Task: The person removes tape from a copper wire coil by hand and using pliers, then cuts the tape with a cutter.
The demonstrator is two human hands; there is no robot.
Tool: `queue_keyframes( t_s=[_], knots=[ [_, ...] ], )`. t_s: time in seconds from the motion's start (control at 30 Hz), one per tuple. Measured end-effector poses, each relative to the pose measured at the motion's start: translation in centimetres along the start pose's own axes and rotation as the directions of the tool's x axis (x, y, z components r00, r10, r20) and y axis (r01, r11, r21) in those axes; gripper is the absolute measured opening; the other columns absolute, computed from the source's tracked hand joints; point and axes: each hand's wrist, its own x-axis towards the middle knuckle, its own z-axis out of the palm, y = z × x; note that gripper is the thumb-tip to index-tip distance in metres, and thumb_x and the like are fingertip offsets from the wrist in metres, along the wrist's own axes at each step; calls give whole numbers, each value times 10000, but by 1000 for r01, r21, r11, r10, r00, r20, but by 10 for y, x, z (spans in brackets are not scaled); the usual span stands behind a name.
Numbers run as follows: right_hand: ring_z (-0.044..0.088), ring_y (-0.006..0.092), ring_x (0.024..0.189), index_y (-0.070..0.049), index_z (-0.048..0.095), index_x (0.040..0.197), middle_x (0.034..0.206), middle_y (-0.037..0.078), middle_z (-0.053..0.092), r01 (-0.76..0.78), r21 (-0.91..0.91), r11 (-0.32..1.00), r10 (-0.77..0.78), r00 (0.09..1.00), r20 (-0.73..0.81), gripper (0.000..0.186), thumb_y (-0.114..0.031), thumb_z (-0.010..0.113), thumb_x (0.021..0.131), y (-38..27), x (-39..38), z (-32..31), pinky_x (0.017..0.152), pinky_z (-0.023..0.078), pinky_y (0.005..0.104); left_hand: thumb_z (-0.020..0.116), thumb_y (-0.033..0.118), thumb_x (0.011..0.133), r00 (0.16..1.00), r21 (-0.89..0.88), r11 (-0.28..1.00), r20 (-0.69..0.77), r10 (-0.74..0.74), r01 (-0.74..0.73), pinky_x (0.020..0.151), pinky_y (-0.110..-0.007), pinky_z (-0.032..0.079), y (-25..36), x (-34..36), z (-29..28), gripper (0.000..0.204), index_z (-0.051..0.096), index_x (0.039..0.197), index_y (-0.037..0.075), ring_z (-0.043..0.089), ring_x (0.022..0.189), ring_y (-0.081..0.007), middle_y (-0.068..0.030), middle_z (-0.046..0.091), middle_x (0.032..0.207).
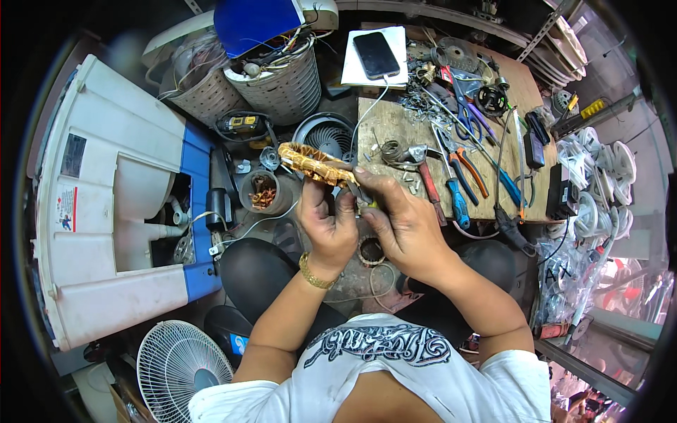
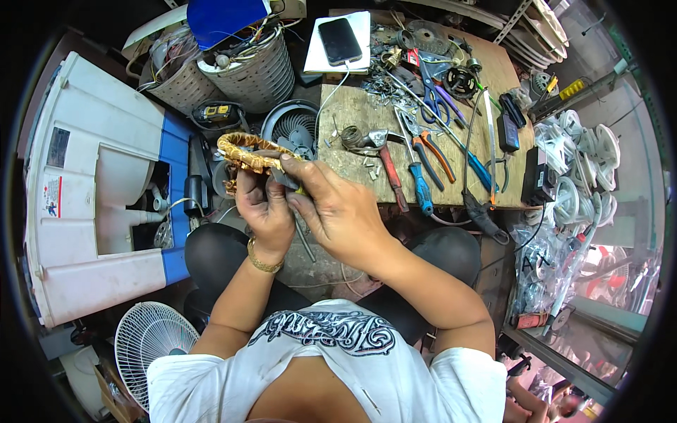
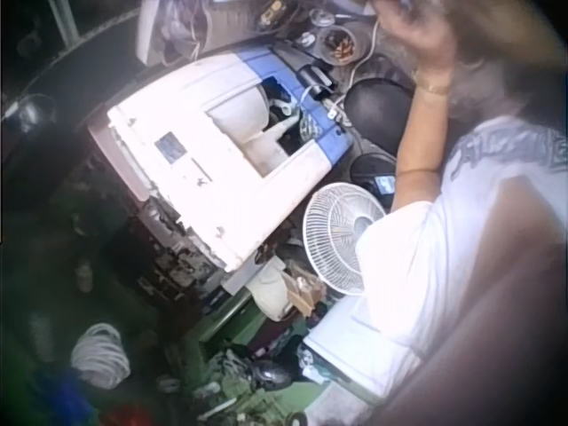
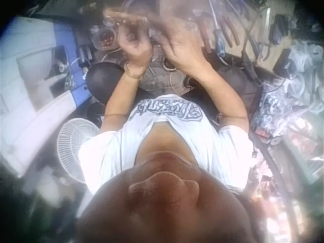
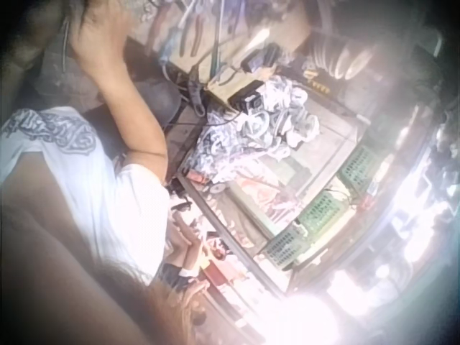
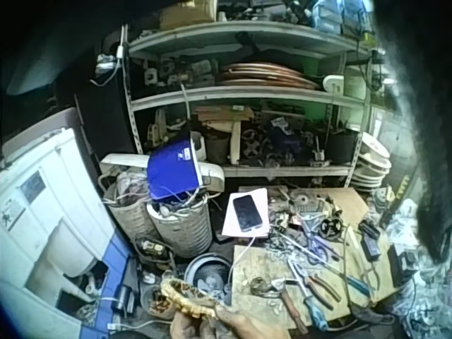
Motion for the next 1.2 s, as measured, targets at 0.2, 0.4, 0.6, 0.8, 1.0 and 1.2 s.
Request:
queue_keyframes(
  t_s=[0.2,0.4,0.6,0.8,1.0,1.2],
  knots=[
    [633,407,779,-139,511,1282,999,158,617,-71,-123,990,65,996,-55,372,-197,571,919,1,8,7,618,498,489,621,64,892,993,230,971,-88,80,-57,747,-355,488,-10,7,7,192,590,1050,-40,623,810,-278,-153,640,933],
    [649,283,754,-100,508,1270,845,138,606,-193,247,950,178,981,83,311,-152,529,964,17,14,-9,648,486,388,646,136,931,990,-2,990,14,-140,140,747,-296,491,-9,13,4,213,587,1051,-29,628,858,-167,-98,656,930],
    [481,96,670,-102,503,1301,770,65,548,-290,318,902,264,956,125,317,-160,516,990,23,12,-14,622,426,283,609,122,962,950,-246,918,92,-298,312,845,-246,471,-4,9,10,245,565,1146,-34,599,958,-109,-60,642,1065],
    [612,260,784,-93,486,1329,889,159,615,-320,280,905,281,945,170,360,-203,515,988,22,10,-24,731,471,365,623,113,953,949,-259,913,55,-311,314,849,-249,476,-5,7,13,280,563,1181,-39,598,961,-110,-65,642,1083],
    [606,406,1081,-92,425,1410,1227,238,602,-64,38,997,62,997,39,468,-241,521,977,23,-3,-14,870,495,435,654,144,939,952,-289,915,-39,-305,281,846,-243,481,-2,9,16,301,590,1171,-36,608,965,-107,-60,651,1081],
    [626,406,1021,-119,441,1400,1213,216,613,-103,15,995,103,994,36,469,-238,543,959,16,-2,-9,823,517,442,659,139,935,957,-305,924,-99,-271,230,861,-246,481,0,7,20,320,577,1186,-43,611,980,-111,-70,654,1101]
  ],
)
